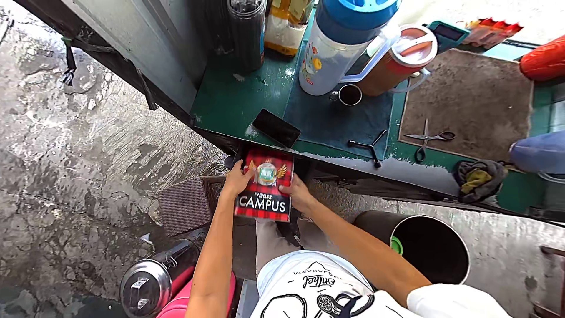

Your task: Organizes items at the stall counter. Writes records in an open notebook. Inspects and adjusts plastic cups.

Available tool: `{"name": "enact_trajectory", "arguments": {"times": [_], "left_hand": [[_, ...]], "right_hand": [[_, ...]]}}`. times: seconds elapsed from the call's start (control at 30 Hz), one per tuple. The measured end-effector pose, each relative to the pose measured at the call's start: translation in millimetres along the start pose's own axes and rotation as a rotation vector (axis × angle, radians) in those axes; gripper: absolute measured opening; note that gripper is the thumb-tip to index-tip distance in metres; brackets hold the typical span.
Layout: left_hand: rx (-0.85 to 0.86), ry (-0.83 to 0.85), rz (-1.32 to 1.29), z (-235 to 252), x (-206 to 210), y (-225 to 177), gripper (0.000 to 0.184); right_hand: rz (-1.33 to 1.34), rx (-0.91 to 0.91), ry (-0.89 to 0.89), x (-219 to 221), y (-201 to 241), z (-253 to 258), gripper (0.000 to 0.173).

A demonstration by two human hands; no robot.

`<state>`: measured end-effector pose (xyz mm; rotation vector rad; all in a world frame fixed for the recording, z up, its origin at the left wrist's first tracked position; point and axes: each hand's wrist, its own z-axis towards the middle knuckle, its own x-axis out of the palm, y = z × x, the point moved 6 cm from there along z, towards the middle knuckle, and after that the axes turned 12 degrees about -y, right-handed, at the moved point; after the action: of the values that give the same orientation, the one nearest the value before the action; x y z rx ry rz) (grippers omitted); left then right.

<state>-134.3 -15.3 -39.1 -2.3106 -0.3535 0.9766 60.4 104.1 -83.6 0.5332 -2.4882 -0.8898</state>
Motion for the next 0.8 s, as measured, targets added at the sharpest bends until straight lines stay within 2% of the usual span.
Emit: {"name": "enact_trajectory", "arguments": {"times": [0.1,0.2,0.33,0.4,0.47,0.53,0.6,0.67,0.8], "left_hand": [[-0.121,0.094,-0.183,-4,20,16,0.071],[-0.058,0.042,-0.412,-38,32,26,0.067],[0.041,-0.002,-0.853,-79,43,34,0.059],[0.033,-0.024,-0.981,-87,52,28,0.049],[0.038,-0.030,-1.061,-88,59,10,0.043],[0.081,-0.022,-1.092,-87,64,-18,0.042],[0.153,-0.002,-1.070,-85,68,-52,0.047],[0.217,0.047,-1.041,-82,76,-87,0.053],[0.204,0.063,-0.961,-81,103,-149,0.060]], "right_hand": [[-0.081,-0.002,0.072,-8,-12,-37,0.069],[-0.165,-0.050,0.145,-20,-3,-61,0.066],[-0.511,-0.217,0.317,-26,36,-82,0.054],[-0.661,-0.336,0.314,-32,71,-88,0.054],[-0.859,-0.570,0.048,-60,121,-83,0.052],[-1.101,-0.760,-0.360,-112,166,-60,0.045],[-1.238,-0.748,-0.675,-172,191,-26,0.047],[-1.322,-0.588,-0.777,-217,198,1,0.045],[-1.399,-0.524,-0.649,-240,195,13,0.034]]}}
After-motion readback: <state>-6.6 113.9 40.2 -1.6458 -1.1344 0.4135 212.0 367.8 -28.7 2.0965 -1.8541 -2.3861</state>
